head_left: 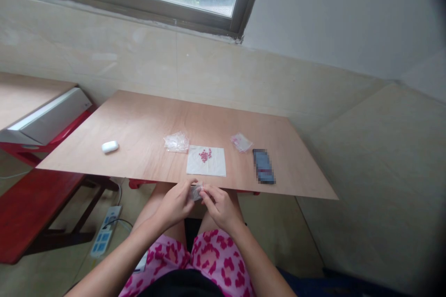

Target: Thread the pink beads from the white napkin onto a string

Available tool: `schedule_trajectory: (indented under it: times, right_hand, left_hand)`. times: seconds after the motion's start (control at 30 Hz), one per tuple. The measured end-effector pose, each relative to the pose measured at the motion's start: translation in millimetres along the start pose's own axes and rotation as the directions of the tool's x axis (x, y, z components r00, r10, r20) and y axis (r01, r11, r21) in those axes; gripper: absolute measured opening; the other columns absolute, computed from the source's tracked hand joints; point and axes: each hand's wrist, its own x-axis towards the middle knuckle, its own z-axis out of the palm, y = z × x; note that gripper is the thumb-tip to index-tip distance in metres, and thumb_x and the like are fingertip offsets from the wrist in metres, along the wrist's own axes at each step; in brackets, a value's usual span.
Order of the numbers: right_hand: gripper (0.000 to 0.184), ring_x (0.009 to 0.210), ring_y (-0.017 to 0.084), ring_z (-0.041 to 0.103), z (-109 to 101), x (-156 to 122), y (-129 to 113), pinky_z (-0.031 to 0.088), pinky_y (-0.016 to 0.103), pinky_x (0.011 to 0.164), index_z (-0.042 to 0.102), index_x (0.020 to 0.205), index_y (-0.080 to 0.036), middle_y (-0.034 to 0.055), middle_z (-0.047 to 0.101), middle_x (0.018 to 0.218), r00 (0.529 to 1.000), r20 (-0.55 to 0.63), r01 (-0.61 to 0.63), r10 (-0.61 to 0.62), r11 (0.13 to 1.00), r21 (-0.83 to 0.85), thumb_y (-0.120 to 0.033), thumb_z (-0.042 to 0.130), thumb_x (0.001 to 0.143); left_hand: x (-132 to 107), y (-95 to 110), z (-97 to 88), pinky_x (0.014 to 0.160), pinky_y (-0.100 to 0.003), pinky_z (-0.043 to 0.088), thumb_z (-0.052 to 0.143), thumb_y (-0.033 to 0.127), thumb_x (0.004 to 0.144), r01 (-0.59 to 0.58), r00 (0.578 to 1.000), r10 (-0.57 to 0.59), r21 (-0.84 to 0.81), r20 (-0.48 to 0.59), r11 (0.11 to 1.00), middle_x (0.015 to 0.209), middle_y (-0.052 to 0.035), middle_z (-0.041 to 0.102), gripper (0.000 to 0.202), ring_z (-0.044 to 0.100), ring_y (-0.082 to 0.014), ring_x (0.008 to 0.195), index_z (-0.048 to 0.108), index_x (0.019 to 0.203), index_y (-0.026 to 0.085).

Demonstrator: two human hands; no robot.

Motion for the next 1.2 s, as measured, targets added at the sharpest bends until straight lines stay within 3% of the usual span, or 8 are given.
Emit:
schedule_trajectory:
  times: [0.27,0.4,0.5,0.63,0.77,0.97,1.1,1.2]
  right_hand:
    - [0.025,0.072,0.016,0.070,-6.0,2.7,20.1,0.055,0.029,0.071,0.067,0.118,-0.024,0.0053,0.071,0.101,0.993,-0.115,0.032,-0.030,0.999,0.012,-0.036,0.048,0.107]
    - [0.024,0.072,0.016,0.071,-6.6,3.3,23.1,0.056,0.030,0.073,0.065,0.122,-0.026,0.0049,0.070,0.103,0.994,-0.098,0.035,-0.037,0.999,-0.017,-0.033,0.047,0.107]
    - [0.024,0.071,0.016,0.071,-4.1,2.7,17.6,0.056,0.030,0.073,0.065,0.121,-0.026,0.0045,0.071,0.101,0.996,-0.084,0.024,-0.026,0.999,-0.027,-0.031,0.046,0.108]
    - [0.024,0.096,0.021,0.073,4.1,2.1,7.7,0.057,0.032,0.087,0.067,0.122,-0.027,0.0057,0.073,0.112,0.997,-0.047,0.054,-0.055,0.998,-0.026,-0.027,0.048,0.107]
    - [0.031,0.123,0.022,0.066,13.7,2.7,6.7,0.053,0.036,0.107,0.067,0.130,-0.027,0.0071,0.070,0.132,0.989,0.016,0.150,-0.150,0.989,-0.014,-0.023,0.048,0.106]
    - [0.028,0.123,0.023,0.066,18.0,1.0,8.7,0.053,0.038,0.108,0.073,0.123,-0.026,0.0074,0.071,0.131,0.989,-0.002,0.148,-0.148,0.989,0.019,-0.024,0.053,0.104]
    - [0.024,0.104,0.021,0.072,4.9,15.3,23.0,0.059,0.032,0.088,0.076,0.111,-0.024,0.0074,0.074,0.117,0.994,-0.088,0.066,-0.065,0.998,0.002,-0.026,0.054,0.103]
    - [0.023,0.079,0.019,0.070,-12.7,45.7,45.7,0.058,0.030,0.073,0.076,0.103,-0.021,0.0074,0.075,0.101,0.974,-0.227,-0.049,0.015,0.989,-0.143,-0.025,0.054,0.100]
  left_hand:
    - [7.6,-24.3,-15.2,0.082,-0.039,0.055,0.047,0.002,0.077,0.115,0.993,-0.111,0.083,-0.046,0.990,0.091,-0.0055,0.065,0.064,0.067,-0.0248,0.085,0.047,0.139,0.016]
    - [11.7,-17.7,-26.2,0.093,-0.042,0.054,0.045,0.003,0.081,0.081,0.985,-0.068,0.071,-0.160,0.994,0.104,-0.0090,0.065,0.054,0.066,-0.0261,0.100,0.053,0.132,0.017]
    - [11.5,-4.7,-28.5,0.105,-0.046,0.050,0.052,0.016,0.092,-0.005,0.989,0.011,0.038,-0.148,0.999,0.130,-0.0137,0.062,0.044,0.061,-0.0300,0.123,0.053,0.136,0.020]
    - [8.2,3.0,-18.8,0.113,-0.050,0.045,0.069,0.034,0.091,-0.089,0.996,0.089,0.016,-0.021,0.996,0.147,-0.0158,0.055,0.063,0.054,-0.0348,0.136,0.046,0.148,0.023]
    - [7.8,-4.2,-8.7,0.101,-0.043,0.053,0.069,0.029,0.092,-0.033,0.999,0.035,-0.107,0.017,0.994,0.129,-0.0111,0.067,0.048,0.066,-0.0290,0.118,0.054,0.137,0.025]
    - [13.2,-6.7,-13.8,0.090,-0.037,0.054,0.070,0.027,0.088,-0.021,1.000,0.022,-0.123,0.011,0.992,0.110,-0.0066,0.070,0.031,0.068,-0.0255,0.101,0.063,0.118,0.024]
    - [15.0,-5.6,-20.4,0.087,-0.037,0.054,0.071,0.035,0.090,-0.008,1.000,0.009,-0.067,0.002,0.998,0.108,-0.0066,0.071,0.031,0.069,-0.0259,0.098,0.064,0.118,0.024]
    - [13.8,-11.3,-21.6,0.084,-0.039,0.053,0.073,0.040,0.087,0.016,1.000,-0.016,-0.007,-0.007,1.000,0.109,-0.0079,0.072,0.041,0.069,-0.0275,0.096,0.062,0.123,0.024]
